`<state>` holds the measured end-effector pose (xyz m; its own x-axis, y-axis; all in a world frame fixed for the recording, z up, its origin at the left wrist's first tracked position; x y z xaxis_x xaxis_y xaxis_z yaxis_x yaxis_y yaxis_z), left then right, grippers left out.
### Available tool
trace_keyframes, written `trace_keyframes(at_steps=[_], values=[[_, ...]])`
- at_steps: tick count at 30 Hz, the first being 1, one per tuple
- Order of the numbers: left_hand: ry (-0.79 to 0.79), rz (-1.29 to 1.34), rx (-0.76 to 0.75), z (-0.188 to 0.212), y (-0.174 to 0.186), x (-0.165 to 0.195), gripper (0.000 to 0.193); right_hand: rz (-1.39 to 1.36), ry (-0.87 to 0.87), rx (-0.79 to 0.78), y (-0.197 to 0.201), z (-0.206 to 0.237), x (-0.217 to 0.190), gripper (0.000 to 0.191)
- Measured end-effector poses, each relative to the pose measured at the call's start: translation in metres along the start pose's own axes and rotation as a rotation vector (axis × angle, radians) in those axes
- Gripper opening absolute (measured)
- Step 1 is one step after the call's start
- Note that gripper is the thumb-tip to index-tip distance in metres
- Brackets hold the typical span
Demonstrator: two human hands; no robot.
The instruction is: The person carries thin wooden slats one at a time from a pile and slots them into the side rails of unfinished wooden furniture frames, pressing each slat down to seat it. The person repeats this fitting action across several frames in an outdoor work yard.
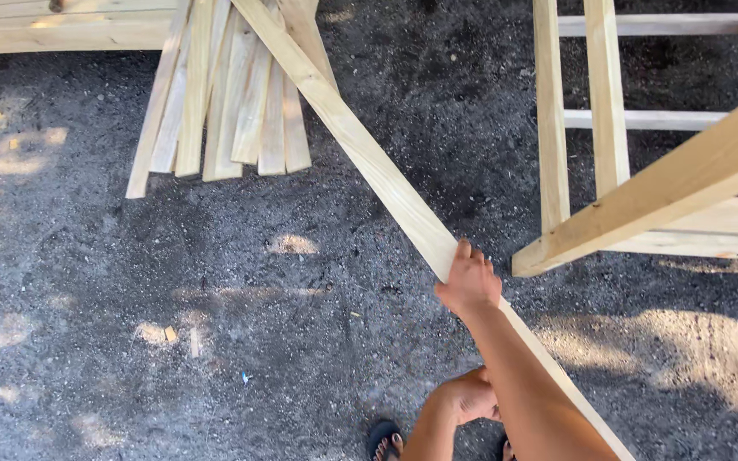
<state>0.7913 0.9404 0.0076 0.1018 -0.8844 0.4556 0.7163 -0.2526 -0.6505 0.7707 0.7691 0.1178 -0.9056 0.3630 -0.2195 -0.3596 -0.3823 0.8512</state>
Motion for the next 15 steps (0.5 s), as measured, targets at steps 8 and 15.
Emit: trace_keyframes(at_steps=[8,15], values=[[-0.638,0.527,0.684,-0.040,0.097,0.079,0.055,0.007,-0.037,-0.323,-0.052,0.080,0.160,0.089],[-0.409,0.262,0.725,-0.069,0.045,0.008,0.039,-0.024,0.175,-0.137,-0.020,0.059,0.170,0.113]])
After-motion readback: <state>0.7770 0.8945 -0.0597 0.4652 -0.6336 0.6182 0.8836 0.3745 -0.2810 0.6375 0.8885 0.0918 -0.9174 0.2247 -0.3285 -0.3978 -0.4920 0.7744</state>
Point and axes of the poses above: each hand's wrist, its own z-axis away from the middle knuckle, its own y-axis out of the back of the hand, x = y × z, the point moved 4 cm from there along -z, towards the middle knuckle, and after that the axes turned 2 degrees about -y, right-handed, at the moved point
